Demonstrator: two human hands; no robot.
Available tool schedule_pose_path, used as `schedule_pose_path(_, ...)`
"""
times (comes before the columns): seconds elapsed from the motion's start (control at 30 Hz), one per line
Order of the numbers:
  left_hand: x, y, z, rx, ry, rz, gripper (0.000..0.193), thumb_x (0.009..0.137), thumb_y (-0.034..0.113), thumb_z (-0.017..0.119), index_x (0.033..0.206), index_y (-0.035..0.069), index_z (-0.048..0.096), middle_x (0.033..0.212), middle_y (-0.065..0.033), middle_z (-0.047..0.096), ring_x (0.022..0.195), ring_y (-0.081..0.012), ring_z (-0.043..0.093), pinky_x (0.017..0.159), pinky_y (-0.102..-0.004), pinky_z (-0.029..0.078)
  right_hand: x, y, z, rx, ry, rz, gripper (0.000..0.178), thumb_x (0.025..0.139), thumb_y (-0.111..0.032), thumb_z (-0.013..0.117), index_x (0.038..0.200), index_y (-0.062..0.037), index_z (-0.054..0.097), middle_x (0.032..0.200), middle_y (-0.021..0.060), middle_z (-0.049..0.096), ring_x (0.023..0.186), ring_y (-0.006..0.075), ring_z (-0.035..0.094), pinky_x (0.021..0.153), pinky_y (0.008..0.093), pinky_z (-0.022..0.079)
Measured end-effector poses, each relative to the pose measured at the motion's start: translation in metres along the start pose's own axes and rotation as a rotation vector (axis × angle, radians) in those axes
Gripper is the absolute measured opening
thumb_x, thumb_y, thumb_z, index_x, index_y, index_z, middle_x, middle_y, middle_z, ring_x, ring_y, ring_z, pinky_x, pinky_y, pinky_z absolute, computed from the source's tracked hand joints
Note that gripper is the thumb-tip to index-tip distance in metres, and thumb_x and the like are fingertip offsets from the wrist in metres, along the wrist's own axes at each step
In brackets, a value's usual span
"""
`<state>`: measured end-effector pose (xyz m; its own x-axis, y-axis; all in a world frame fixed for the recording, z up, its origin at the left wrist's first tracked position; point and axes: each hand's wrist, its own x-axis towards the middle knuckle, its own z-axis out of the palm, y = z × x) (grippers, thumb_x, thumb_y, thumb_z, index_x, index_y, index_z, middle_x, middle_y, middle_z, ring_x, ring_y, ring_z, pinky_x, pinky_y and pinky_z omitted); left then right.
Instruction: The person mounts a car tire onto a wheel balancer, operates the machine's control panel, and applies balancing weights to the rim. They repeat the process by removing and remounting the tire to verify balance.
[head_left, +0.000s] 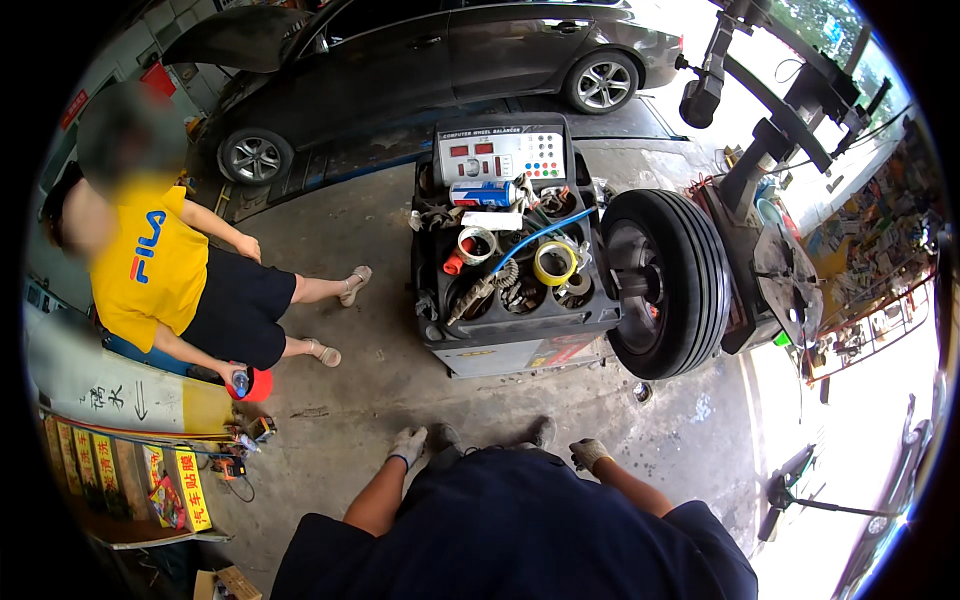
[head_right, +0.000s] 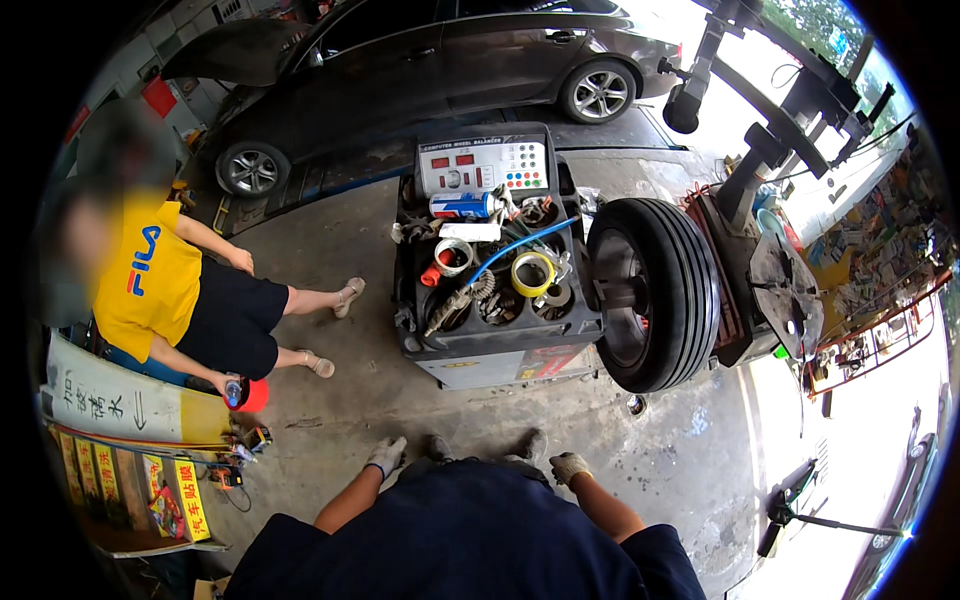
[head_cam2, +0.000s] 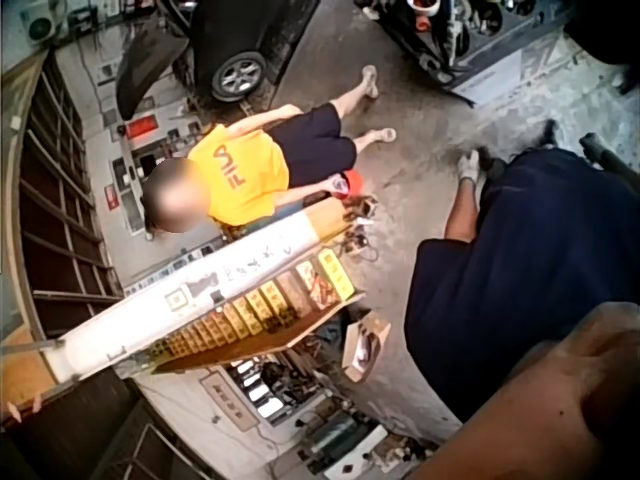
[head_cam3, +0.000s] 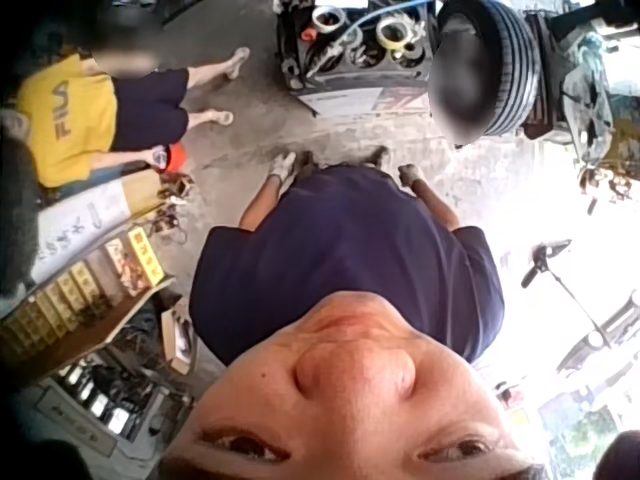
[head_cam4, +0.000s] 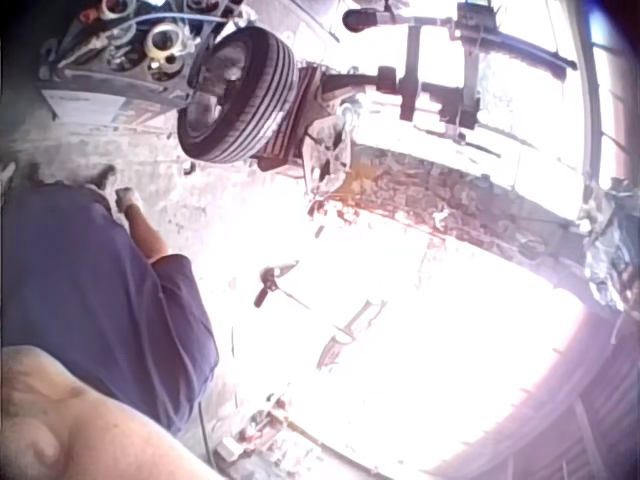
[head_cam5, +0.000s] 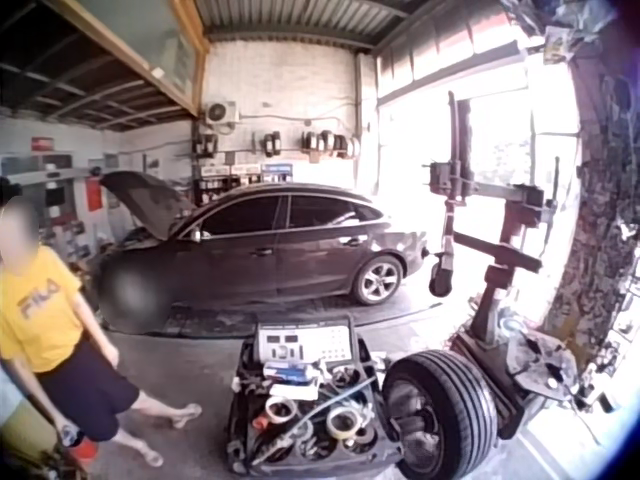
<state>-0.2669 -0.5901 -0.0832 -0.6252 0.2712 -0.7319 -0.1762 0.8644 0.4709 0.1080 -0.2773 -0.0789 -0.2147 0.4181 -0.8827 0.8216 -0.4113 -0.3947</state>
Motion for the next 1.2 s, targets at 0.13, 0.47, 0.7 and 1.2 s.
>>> schedule_pose_path(0.13,0.0,-0.014,-0.029,0.205,0.013,0.066,0.054,0.093,0.053,0.059,0.111,0.003,0.07,0.105,-0.018,0.074,0.097,-0.0348,0.07,0.085,-0.0438,0.055,-0.01,-0.017,0.012,-0.047,-0.051,-0.122,0.034,0.089,-0.029,0.065,0.1,0.0028,0.071,0.081,0.0126,0.071,0.066,0.0234,0.068,0.06,0.0364,0.058)
schedule_pose_path(0.47,-0.196,0.188,-0.093,0.542,-0.345,0.571,0.045,0.095,0.045,0.058,0.113,0.005,0.069,0.108,-0.0194,0.073,0.101,-0.0335,0.07,0.088,-0.0423,0.053,-0.14,-0.06,-0.065,-0.525,-0.399,-0.408,0.034,0.088,-0.032,0.07,0.106,-0.0026,0.075,0.097,0.0118,0.077,0.087,0.0215,0.071,0.08,0.0349,0.056)
schedule_pose_path(0.7,-0.189,0.183,-0.086,-0.102,0.412,0.739,0.027,0.096,0.021,0.063,0.119,0.007,0.064,0.102,-0.0161,0.072,0.096,-0.0286,0.071,0.085,-0.0421,0.055,-0.162,-0.071,-0.068,-0.557,-0.364,-0.393,0.031,0.094,-0.028,0.065,0.113,-0.0063,0.074,0.104,0.0144,0.076,0.097,0.0243,0.072,0.088,0.0361,0.054)
schedule_pose_path(1.2,-0.178,0.133,-0.081,0.328,-0.506,0.633,0.051,0.096,0.054,0.063,0.123,0.011,0.068,0.075,-0.0078,0.065,0.055,-0.0167,0.058,0.055,-0.0345,0.049,-0.164,-0.076,-0.062,-0.564,-0.398,-0.526,0.034,0.09,-0.019,0.07,0.119,-0.0019,0.071,0.105,0.0196,0.075,0.098,0.0272,0.073,0.087,0.037,0.054)
